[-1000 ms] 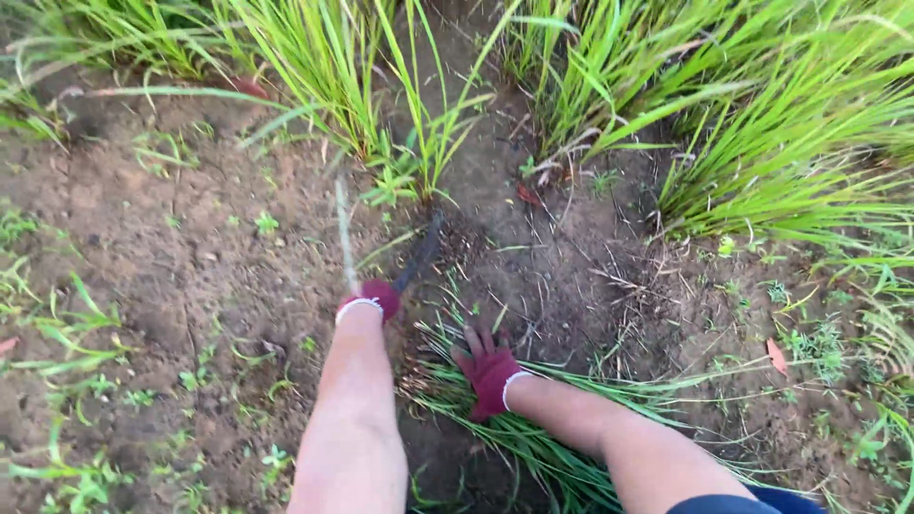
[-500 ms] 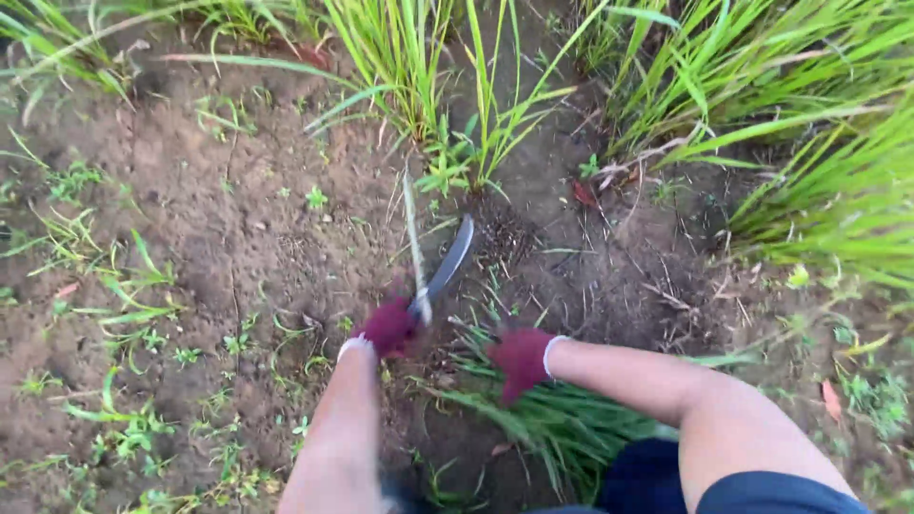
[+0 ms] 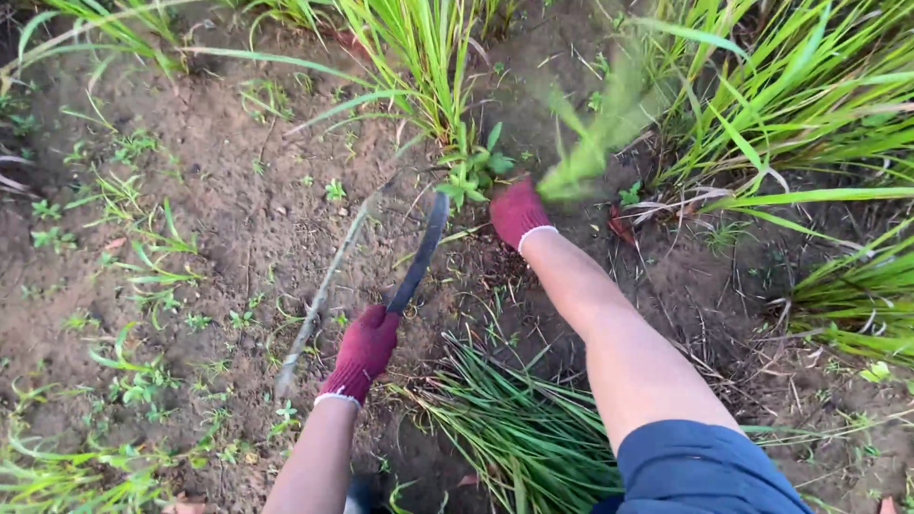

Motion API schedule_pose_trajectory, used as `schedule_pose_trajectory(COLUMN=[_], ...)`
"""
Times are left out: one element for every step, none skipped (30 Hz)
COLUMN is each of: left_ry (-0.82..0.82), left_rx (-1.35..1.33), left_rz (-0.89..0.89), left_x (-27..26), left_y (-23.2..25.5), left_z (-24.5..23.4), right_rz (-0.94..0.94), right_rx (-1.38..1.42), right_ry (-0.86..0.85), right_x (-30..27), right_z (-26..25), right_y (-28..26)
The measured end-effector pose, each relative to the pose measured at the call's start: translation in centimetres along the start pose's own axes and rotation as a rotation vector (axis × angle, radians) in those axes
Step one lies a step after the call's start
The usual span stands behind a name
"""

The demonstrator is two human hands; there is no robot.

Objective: Cutting clumps of tall green grass using a handheld sickle in an outdoor field.

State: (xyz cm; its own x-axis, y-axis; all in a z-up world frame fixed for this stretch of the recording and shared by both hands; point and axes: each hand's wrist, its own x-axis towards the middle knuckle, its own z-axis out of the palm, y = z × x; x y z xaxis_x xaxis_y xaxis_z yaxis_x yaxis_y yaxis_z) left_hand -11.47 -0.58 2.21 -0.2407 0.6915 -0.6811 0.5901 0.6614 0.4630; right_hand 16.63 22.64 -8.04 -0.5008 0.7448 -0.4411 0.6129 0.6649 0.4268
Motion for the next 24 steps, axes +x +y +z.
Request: schedule_pose_trajectory(left_ry=[0.121,0.240,0.237,0.186,0.137,0.137,0.138,0.139,0.137,0.265,0.394,0.391,0.428,0.464,0.472,0.288,0.103,0.109,0.124,0.139,0.141,0.212,0.291,0.301], left_rx=[0.060,0.121,0.124,0.228,0.332,0.336,0.343,0.349,0.350,0.293,0.232,0.231,0.243,0.255,0.256,0.381,0.496,0.491,0.470,0.450,0.455,0.437,0.421,0.429], left_rz=[0.193,0.387,0.378,0.317,0.261,0.259,0.274,0.289,0.289,0.403,0.512,0.508,0.516,0.525,0.525,0.422,0.308,0.304,0.299,0.294,0.282,0.253,0.233,0.231], left_x=[0.2,0.4,-0.2,-0.8,-1.1,-1.8,-2.3,-2.9,-2.2,-1.6,-1.0,0.1,1.5,2.8,3.2,3.6,4.0,3.7,3.2,2.6,2.0,1.3,0.8,0.7], left_y=[0.0,0.0,2.7,5.3,8.1,10.9,13.8,16.6,17.3,18.0,18.7,17.4,16.5,15.7,14.8,14.0,13.2,13.8,14.2,14.7,14.5,14.4,14.6,14.1], left_z=[1.2,2.5,3.0,3.5,3.8,3.8,3.8,3.8,4.8,5.9,6.9,8.1,9.0,9.9,9.7,9.5,9.4,9.1,9.0,9.0,9.5,9.9,9.9,9.2], right_rz=[0.082,0.165,0.158,0.239,0.326,0.325,0.398,0.472,0.473,0.471,0.466,0.464,0.425,0.385,0.381,0.402,0.418,0.412,0.357,0.303,0.293,0.234,0.180,0.176], right_rx=[0.275,0.550,0.554,0.716,0.877,0.881,0.964,1.047,1.047,1.063,1.079,1.078,1.075,1.071,1.071,1.084,1.093,1.090,1.088,1.086,1.095,1.067,1.036,1.044], right_ry=[0.002,0.000,-0.005,0.040,0.091,0.090,0.117,0.144,0.142,0.176,0.207,0.203,0.191,0.179,0.186,0.159,0.128,0.132,0.170,0.208,0.206,0.171,0.148,0.159], right_x=[-1.8,-3.6,-4.5,-5.4,-6.1,-6.7,-7.2,-7.7,-7.8,-7.8,-7.9,-7.5,-6.6,-5.9,-6.1,-6.3,-6.6,-7.0,-8.0,-9.1,-10.0,-11.1,-11.8,-12.3], right_z=[-0.7,-1.4,-0.5,0.4,1.1,1.1,1.1,1.0,1.1,1.1,1.2,2.5,3.6,4.6,4.5,4.4,4.3,4.5,5.0,5.4,5.0,4.4,3.5,3.5], right_y=[0.7,1.3,0.9,0.4,0.2,-0.3,-0.6,-0.9,-1.0,-1.1,-1.2,-1.8,-1.8,-1.8,-1.6,-1.4,-1.1,-0.8,-0.8,-0.9,-0.8,-0.6,0.0,-0.1])
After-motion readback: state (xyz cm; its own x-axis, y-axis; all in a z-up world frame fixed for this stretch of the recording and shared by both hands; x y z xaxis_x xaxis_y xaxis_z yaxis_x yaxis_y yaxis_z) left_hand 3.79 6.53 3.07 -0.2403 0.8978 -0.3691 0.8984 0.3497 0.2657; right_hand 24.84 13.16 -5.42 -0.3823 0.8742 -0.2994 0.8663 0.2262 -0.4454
